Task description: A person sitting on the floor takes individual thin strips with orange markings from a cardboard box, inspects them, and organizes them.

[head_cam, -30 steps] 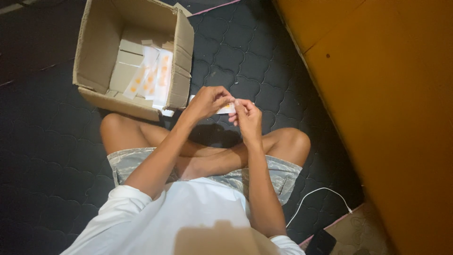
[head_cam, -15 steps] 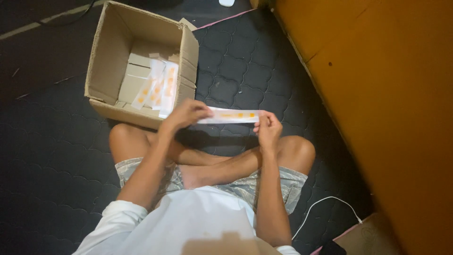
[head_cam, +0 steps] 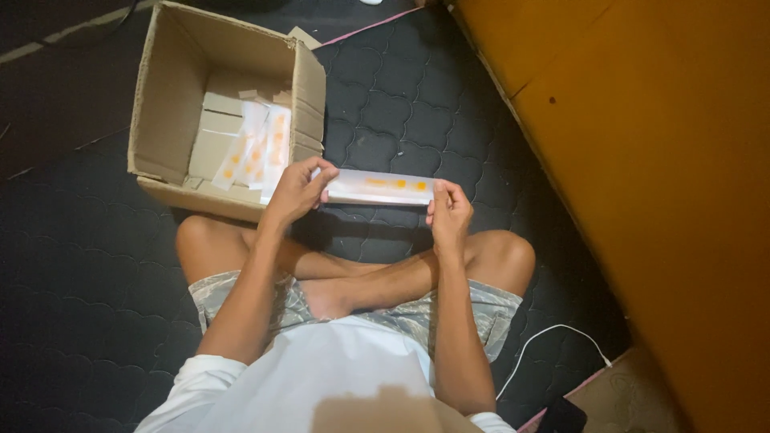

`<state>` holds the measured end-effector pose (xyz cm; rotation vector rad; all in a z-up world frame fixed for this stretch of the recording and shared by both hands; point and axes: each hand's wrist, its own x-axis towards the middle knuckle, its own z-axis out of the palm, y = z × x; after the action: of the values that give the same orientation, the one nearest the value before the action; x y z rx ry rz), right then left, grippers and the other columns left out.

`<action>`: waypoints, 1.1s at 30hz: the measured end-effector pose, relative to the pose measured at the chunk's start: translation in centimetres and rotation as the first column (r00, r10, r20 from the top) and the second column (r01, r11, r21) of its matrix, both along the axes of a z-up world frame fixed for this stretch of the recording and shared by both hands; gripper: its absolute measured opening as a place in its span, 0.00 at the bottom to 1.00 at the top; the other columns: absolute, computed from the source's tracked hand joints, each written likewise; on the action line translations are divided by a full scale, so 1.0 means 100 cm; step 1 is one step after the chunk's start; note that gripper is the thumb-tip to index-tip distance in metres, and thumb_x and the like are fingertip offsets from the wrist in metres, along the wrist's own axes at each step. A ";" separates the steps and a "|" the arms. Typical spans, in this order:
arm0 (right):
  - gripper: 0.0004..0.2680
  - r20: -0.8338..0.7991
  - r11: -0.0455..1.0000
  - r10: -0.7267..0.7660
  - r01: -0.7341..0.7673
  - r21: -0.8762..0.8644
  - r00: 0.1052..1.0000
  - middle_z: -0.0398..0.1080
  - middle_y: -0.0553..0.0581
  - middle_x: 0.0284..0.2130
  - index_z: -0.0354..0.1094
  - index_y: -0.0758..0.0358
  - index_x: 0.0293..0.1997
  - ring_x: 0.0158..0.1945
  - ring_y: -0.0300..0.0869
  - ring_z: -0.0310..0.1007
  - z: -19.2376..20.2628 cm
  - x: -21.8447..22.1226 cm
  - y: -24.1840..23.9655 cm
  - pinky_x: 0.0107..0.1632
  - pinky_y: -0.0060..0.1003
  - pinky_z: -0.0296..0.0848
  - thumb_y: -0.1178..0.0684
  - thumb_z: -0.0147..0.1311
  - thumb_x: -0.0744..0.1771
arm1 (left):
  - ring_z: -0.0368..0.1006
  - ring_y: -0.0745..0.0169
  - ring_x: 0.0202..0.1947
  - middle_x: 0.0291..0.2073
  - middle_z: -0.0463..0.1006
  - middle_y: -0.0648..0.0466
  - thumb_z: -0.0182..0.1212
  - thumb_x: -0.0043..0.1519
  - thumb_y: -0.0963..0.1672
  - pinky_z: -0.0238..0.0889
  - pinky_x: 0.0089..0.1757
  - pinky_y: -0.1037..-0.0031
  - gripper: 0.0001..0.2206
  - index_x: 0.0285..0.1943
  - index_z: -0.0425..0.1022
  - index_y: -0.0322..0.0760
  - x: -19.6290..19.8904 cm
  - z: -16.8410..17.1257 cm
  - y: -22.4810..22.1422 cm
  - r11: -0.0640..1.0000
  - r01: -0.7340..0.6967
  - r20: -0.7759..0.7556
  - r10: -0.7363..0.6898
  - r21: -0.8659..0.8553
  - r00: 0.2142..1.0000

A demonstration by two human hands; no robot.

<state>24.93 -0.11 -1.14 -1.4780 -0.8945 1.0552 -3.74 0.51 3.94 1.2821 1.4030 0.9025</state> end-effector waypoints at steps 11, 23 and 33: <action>0.07 -0.268 0.999 -0.039 0.029 -0.043 0.963 0.63 0.49 0.14 0.71 0.58 0.49 0.14 0.32 0.65 0.007 -0.015 0.000 0.19 0.22 0.66 0.50 0.53 0.70 | 0.66 0.68 0.12 0.13 0.72 0.56 0.59 0.69 0.46 0.60 0.22 0.78 0.09 0.43 0.78 0.35 0.011 0.006 -0.007 0.998 -0.021 0.028 0.020 0.053 0.999; 0.14 -0.326 0.941 0.257 -0.313 -0.131 0.910 0.69 0.52 0.18 0.72 0.58 0.58 0.19 0.33 0.71 -0.015 -0.100 -0.018 0.25 0.23 0.75 0.44 0.54 0.70 | 0.67 0.67 0.12 0.12 0.72 0.52 0.59 0.69 0.45 0.61 0.21 0.77 0.09 0.45 0.77 0.33 0.012 -0.034 -0.023 1.000 -0.013 0.083 0.011 0.025 0.996; 0.09 -0.325 0.969 0.109 -0.173 -0.174 0.939 0.69 0.53 0.16 0.73 0.61 0.45 0.16 0.35 0.70 -0.012 -0.064 -0.017 0.22 0.24 0.73 0.47 0.59 0.68 | 0.67 0.62 0.13 0.12 0.72 0.49 0.60 0.69 0.47 0.62 0.23 0.72 0.11 0.46 0.77 0.33 -0.004 -0.010 -0.023 1.000 0.011 -0.030 -0.010 0.026 1.000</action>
<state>18.50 -1.80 -2.32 -1.3697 -0.6897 1.4778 -4.10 -1.77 2.94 1.3266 1.4104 0.9008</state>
